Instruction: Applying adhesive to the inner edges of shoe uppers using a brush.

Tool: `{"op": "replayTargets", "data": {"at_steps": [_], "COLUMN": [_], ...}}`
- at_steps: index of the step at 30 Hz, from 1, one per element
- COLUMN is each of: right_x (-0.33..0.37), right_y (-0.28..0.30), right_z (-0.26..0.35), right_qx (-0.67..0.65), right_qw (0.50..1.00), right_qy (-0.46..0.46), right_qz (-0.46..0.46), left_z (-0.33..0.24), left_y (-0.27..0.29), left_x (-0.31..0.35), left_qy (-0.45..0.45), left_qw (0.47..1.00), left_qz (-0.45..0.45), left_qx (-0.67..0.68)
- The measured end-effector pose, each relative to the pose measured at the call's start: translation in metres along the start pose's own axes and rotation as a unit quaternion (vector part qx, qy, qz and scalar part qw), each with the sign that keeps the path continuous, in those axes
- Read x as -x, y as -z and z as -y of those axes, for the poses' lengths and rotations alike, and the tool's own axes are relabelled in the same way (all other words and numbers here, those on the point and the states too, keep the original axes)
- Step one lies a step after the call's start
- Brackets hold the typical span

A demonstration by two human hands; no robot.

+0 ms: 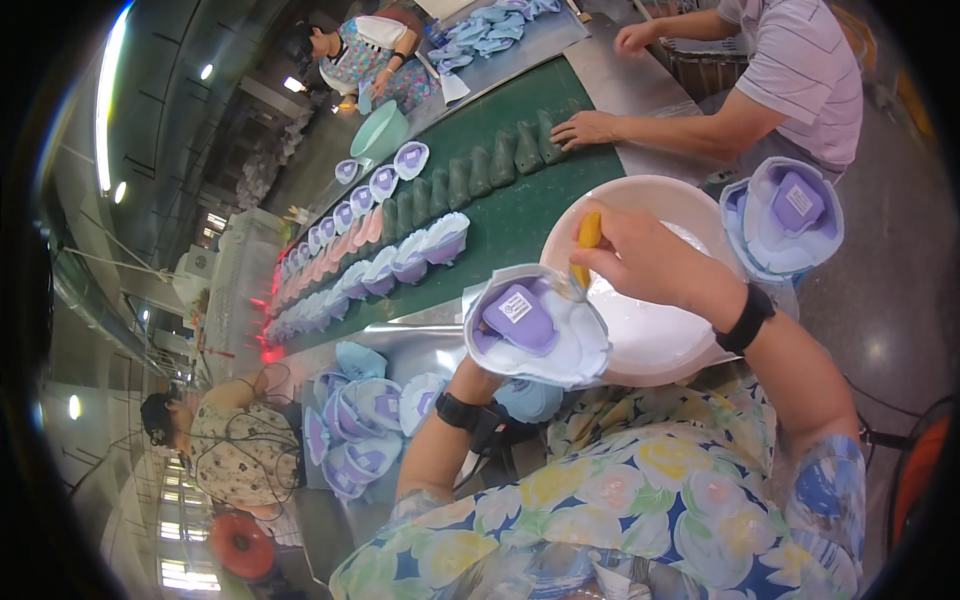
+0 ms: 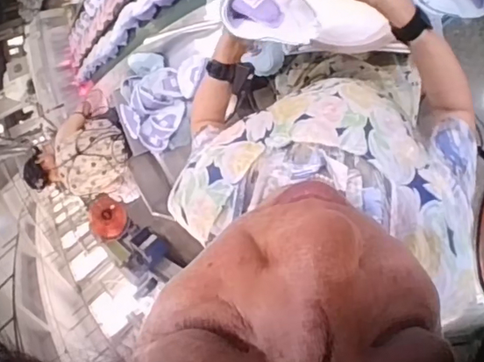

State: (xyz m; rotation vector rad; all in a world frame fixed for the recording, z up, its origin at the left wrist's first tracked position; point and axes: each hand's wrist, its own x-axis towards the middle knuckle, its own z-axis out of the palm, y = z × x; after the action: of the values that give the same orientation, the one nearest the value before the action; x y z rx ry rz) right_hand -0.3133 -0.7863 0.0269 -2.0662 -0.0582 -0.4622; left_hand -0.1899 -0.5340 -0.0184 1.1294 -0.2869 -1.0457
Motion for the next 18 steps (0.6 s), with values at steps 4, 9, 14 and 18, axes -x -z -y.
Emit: {"op": "replayTargets", "data": {"at_steps": [4, 9, 14, 18], "right_x": [0.013, 0.002, 0.006, 0.018], "right_y": [0.014, -0.002, -0.003, 0.008], "right_z": [-0.003, 0.012, -0.002, -0.007], "right_qx": [-0.001, 0.037, 0.071, 0.020], "right_qw": [0.998, 0.989, 0.985, 0.997], "right_qy": [-0.056, 0.126, 0.156, 0.064], "right_qz": [-0.010, -0.069, 0.020, 0.026], "left_z": [-0.026, -0.026, -0.016, 0.008], "left_y": [0.007, 0.002, 0.011, 0.088], "left_x": [-0.013, -0.017, -0.015, -0.020], "left_qy": [0.074, 0.004, -0.028, -0.262], "left_qw": [0.997, 0.998, 0.999, 0.840], "left_qz": [0.003, 0.048, -0.030, -0.099], "left_qx": [0.032, -0.033, 0.002, -0.465]}}
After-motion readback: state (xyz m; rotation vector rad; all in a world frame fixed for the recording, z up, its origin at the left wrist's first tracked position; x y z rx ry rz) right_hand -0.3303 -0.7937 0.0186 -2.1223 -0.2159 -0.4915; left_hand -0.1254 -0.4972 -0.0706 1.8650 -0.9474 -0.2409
